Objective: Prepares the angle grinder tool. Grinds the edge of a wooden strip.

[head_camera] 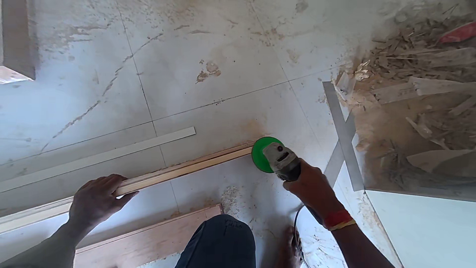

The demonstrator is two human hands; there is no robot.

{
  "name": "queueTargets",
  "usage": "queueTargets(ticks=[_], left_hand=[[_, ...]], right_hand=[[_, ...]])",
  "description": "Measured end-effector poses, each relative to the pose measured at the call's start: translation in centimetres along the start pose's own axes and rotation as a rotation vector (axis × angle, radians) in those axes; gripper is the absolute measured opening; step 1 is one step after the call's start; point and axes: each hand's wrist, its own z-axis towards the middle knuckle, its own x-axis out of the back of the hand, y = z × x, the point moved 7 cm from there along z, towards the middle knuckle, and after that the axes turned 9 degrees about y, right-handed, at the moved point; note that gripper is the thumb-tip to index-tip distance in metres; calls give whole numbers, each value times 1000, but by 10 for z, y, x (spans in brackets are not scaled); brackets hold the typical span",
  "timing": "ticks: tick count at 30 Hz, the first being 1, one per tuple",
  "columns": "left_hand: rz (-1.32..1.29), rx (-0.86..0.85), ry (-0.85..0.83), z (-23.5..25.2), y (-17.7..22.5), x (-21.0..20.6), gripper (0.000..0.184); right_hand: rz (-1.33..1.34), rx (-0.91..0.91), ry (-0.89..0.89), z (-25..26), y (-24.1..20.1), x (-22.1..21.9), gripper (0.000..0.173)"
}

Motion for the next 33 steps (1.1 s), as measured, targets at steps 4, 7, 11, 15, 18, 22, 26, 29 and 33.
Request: queueTargets(ticks=[4, 7, 11, 15, 18, 22, 26, 29, 33], left_hand=[[27, 26, -66, 0, 2, 0, 49], [31, 60, -105, 0, 2, 2, 43], [57, 91, -149, 1, 1, -1, 41], [51, 112, -153, 0, 1, -1, 41], [31, 90, -116, 0, 2, 0, 41], [11, 63, -65, -2, 1, 0, 42], [9, 52, -52, -2, 0, -1, 42], [1, 41, -37, -3, -3, -3, 45], [3, 42, -41, -4, -3, -3, 46]], right_hand=[[72, 35, 140, 6, 25, 20, 46], [54, 78, 176, -2, 12, 18, 47], [-14, 224, 40, -32, -58, -11, 49], [-69, 319, -165, -61, -132, -52, 47], [-97, 356, -261, -70, -162, -71, 46], [-149, 288, -322, -69, -159, -76, 47], [-179, 195, -284, -58, -133, -61, 51], [-178, 158, -247, -49, -114, -50, 50], [-157, 137, -218, -39, -97, -43, 48]])
